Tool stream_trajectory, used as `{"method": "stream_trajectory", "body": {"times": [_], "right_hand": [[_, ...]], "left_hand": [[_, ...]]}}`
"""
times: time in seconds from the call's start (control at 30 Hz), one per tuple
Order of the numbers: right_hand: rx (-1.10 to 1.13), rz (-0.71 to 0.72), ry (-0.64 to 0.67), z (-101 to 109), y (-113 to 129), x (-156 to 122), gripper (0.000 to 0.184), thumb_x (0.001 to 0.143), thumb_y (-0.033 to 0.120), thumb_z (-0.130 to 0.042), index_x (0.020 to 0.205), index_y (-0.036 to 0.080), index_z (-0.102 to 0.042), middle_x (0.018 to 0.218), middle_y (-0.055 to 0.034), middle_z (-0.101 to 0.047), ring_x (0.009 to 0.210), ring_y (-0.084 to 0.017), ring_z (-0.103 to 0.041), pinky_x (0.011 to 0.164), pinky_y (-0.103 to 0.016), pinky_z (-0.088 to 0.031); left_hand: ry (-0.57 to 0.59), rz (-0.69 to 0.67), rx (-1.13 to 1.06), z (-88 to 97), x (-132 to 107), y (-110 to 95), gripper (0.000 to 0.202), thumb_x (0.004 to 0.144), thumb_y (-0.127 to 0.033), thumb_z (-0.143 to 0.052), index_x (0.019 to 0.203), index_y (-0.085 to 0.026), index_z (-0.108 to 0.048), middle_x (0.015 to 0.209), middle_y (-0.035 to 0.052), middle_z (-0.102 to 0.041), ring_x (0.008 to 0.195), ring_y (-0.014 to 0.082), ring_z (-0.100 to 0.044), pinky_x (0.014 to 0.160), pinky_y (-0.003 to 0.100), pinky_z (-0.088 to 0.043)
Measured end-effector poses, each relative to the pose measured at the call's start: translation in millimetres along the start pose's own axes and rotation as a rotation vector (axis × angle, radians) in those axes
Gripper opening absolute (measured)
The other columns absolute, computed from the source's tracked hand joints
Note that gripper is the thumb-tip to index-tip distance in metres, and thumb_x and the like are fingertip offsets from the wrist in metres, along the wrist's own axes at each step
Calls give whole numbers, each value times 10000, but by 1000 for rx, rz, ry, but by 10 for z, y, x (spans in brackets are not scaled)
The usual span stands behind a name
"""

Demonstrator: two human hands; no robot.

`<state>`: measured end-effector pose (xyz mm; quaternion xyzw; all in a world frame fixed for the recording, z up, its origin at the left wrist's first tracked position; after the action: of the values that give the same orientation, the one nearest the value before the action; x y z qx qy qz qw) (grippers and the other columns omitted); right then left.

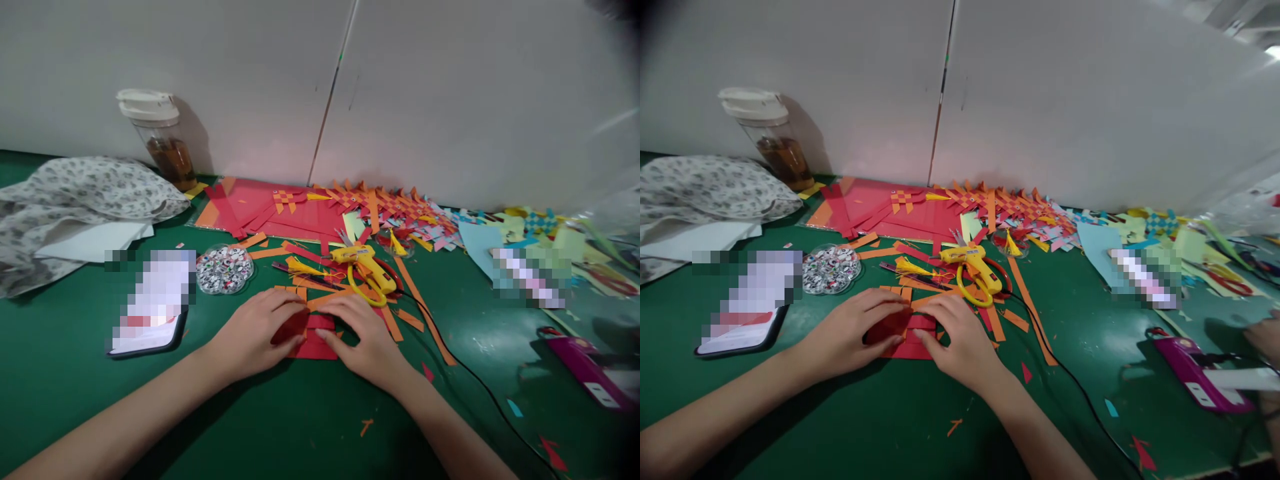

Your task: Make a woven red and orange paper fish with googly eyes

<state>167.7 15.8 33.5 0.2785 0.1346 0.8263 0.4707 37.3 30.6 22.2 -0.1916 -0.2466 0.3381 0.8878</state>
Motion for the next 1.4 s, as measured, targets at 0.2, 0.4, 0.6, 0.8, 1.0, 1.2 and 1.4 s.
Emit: {"method": "stream_trajectory", "body": {"times": [0.2, 0.4, 0.6, 0.8, 1.0, 1.2, 1.4], "right_hand": [[64, 23, 32, -92, -43, -60, 275, 840, 240, -556, 1115, 239, -561, 1042, -50, -656, 988, -202, -578, 863, -366, -473], [44, 40, 18, -81, -21, -63, 221, 837, 215, -557, 1053, 233, -598, 999, -47, -678, 958, -200, -603, 842, -354, -493], [32, 74, 2, -73, -1, -60, 199, 839, 202, -551, 1023, 227, -622, 981, -44, -689, 952, -192, -613, 860, -370, -495], [-3, 114, 5, -91, 26, -70, 217, 833, 174, -553, 1022, 231, -641, 1003, -28, -689, 973, -187, -606, 879, -368, -495], [-92, 241, -18, -53, 169, -78, 175, 825, 158, -551, 940, 215, -670, 1021, -52, -687, 952, -203, -608, 836, -377, -506], [-54, 256, 72, -56, 199, -69, 125, 831, 252, -571, 906, 201, -657, 968, -49, -698, 887, -185, -632, 795, -355, -499], [-39, 244, 68, -20, 212, -60, 134, 826, 277, -573, 906, 209, -656, 978, -52, -705, 901, -186, -647, 807, -345, -501]], "left_hand": [[6, 3, 62, -55, -45, 18, 349, 845, -302, -526, 1171, -178, -552, 1180, 82, -606, 1108, 223, -531, 962, 394, -437], [0, -71, 181, -91, -82, -58, 287, 881, -289, -480, 1123, -183, -590, 1169, 67, -627, 1109, 220, -549, 975, 416, -425], [-15, -123, 268, -91, -93, -119, 289, 902, -279, -446, 1128, -175, -592, 1170, 66, -634, 1108, 227, -558, 957, 417, -443], [-17, -154, 309, -75, -82, -170, 291, 908, -272, -433, 1120, -166, -601, 1163, 69, -640, 1097, 235, -567, 932, 413, -464], [-9, -168, 363, -93, -87, -192, 290, 906, -276, -438, 1115, -162, -604, 1159, 74, -642, 1080, 236, -579, 910, 394, -480], [32, -174, 380, -103, -102, -203, 315, 922, -281, -396, 1128, -148, -594, 1177, 74, -632, 1072, 252, -584, 877, 410, -496], [110, -167, 376, -124, -111, -179, 363, 925, -341, -379, 1213, -179, -530, 1249, 82, -580, 1147, 254, -530, 909, 411, -470]]}}
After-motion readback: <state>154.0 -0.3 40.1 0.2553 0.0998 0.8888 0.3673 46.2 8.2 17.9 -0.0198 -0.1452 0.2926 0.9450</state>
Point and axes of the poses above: each hand's wrist, its own x-axis towards the middle knuckle, its own z-axis out of the back of the hand, y = z × x, the point moved 8 cm from there along x, towards the middle knuckle
